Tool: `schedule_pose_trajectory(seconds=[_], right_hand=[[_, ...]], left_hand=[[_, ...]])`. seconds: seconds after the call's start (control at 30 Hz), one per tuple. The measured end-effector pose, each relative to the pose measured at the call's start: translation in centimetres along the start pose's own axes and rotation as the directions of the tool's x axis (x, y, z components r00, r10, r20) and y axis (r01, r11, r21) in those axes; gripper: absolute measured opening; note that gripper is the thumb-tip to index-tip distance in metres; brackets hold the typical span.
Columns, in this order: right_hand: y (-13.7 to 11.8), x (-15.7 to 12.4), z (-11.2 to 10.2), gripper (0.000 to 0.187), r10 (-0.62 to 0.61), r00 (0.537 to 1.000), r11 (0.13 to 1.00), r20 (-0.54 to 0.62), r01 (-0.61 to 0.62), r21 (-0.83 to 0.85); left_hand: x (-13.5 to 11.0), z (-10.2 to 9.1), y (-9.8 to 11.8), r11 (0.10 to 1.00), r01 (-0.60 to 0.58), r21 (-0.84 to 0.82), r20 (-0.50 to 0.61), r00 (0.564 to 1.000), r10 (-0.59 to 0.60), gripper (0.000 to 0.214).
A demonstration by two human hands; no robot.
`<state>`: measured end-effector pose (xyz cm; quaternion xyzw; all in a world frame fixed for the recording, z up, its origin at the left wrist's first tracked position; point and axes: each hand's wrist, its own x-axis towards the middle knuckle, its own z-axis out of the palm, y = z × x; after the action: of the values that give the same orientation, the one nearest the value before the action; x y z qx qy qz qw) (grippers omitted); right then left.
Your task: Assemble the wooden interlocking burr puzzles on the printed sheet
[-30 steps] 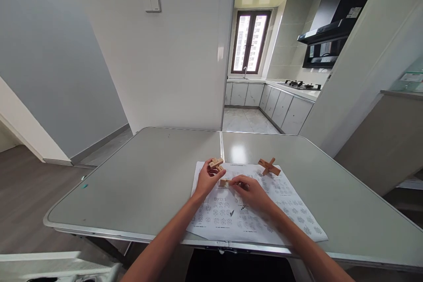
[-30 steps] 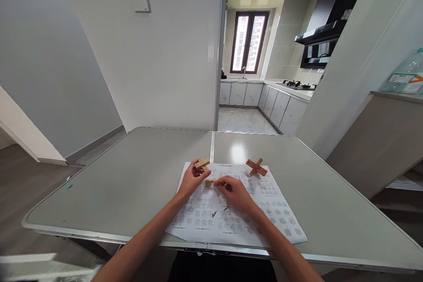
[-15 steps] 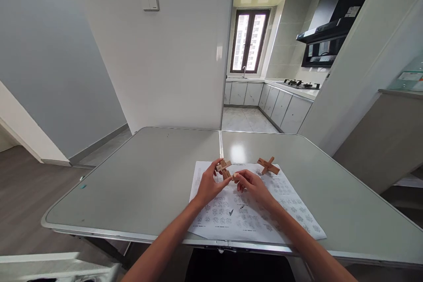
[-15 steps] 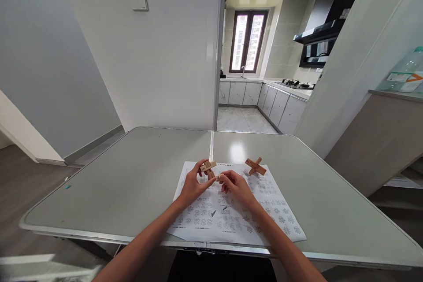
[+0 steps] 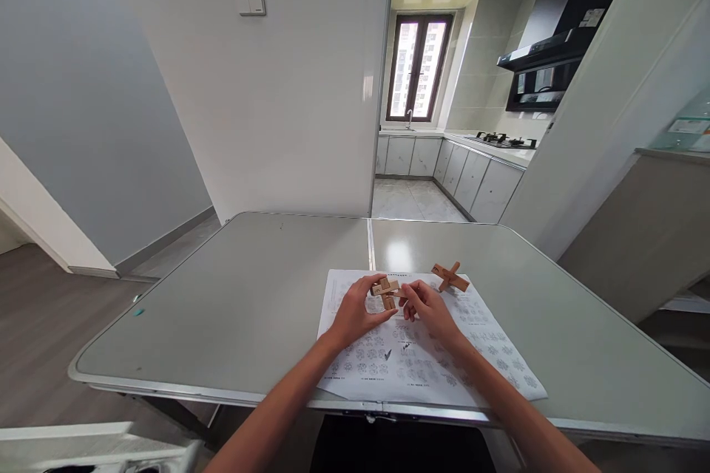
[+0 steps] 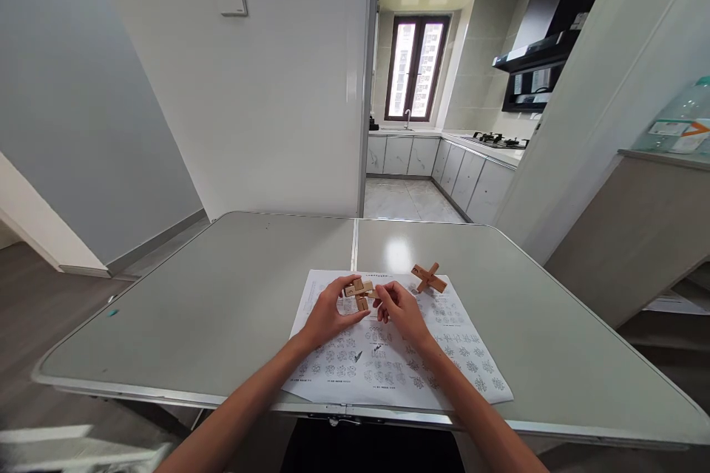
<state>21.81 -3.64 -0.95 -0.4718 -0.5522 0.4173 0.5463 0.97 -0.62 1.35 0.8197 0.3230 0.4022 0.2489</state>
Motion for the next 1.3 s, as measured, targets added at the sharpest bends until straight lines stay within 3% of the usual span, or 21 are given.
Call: schedule_pose_trajectory(seconds=[0.67, 1.3], right_hand=[[-0.1, -1.1, 0.3, 0.045, -0.145, 0.989, 0.943, -0.011, 0.135, -0.305], [-1.1, -1.8, 0.3, 0.040, -0.181, 0.983, 0.907, 0.015, 0.173, -0.383]], left_hand=[[0.0, 0.3, -0.1, 0.995, 0.015, 0.094, 0.034, 0.999, -0.019, 0.065], [-0.1, 0.5, 0.2, 0.965, -0.133, 0.225, 0.080, 0.990, 0.118, 0.058]])
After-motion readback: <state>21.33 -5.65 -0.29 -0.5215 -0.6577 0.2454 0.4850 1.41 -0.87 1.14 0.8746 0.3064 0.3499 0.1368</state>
